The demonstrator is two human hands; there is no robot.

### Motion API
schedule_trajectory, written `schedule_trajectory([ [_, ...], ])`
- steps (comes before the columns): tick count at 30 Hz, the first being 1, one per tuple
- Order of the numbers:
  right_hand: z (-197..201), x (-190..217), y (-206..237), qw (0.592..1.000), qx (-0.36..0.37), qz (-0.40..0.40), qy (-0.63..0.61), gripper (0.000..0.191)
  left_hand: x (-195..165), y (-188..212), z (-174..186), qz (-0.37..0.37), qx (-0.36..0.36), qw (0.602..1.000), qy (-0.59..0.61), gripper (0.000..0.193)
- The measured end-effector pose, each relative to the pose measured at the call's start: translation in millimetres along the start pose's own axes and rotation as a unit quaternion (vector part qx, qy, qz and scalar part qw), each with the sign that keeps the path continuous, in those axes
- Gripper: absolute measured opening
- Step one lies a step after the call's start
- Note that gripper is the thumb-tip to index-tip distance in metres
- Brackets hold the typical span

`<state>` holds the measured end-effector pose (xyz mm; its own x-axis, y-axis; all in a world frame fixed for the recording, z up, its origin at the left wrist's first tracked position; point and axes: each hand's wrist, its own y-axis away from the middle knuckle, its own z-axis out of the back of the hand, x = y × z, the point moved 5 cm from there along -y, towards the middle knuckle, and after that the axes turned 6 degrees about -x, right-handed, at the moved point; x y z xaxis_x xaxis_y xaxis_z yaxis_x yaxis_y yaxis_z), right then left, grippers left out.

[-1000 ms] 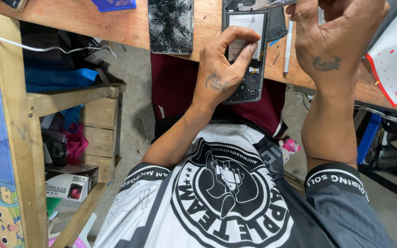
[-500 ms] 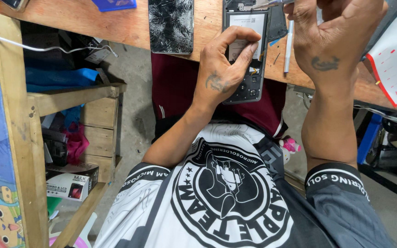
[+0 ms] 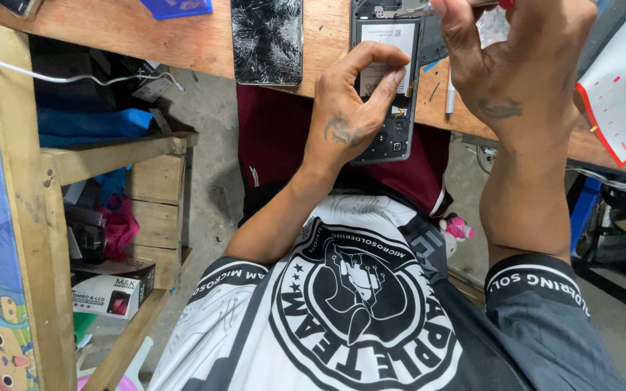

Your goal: The person uses a screwdriver to remove screws from the back of a smartphone, detaches the back cover, and then reassembles the device. The phone is powered on to confirm functionality after reassembly.

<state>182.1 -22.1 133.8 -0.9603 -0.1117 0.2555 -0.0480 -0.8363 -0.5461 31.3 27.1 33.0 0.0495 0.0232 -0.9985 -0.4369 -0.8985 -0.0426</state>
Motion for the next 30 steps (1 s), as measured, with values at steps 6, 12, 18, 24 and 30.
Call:
schedule_trajectory([
  [6,0.3,7.4,-8.8,0.997,0.032,-0.053,-0.034,0.025,1.5,1.6,-0.3,0.007,-0.003,1.000,0.010,0.009],
  [12,2.4,9.7,-3.1,0.995,0.044,-0.077,-0.036,0.020,4.6,0.5,-1.3,0.023,-0.003,1.000,0.006,0.010],
  [18,-2.2,15.4,-10.4,0.994,0.062,-0.086,-0.016,0.022,4.7,0.1,-1.5,0.019,-0.001,1.000,0.007,0.010],
  [24,10.1,38.2,-14.3,0.998,0.036,-0.045,0.020,0.028,4.6,0.7,-0.8,0.017,0.005,1.000,0.004,0.010],
  [30,14.8,40.0,-20.0,0.998,0.056,-0.024,-0.030,0.012,7.3,-1.8,-0.7,0.006,0.004,1.000,0.003,0.009],
])
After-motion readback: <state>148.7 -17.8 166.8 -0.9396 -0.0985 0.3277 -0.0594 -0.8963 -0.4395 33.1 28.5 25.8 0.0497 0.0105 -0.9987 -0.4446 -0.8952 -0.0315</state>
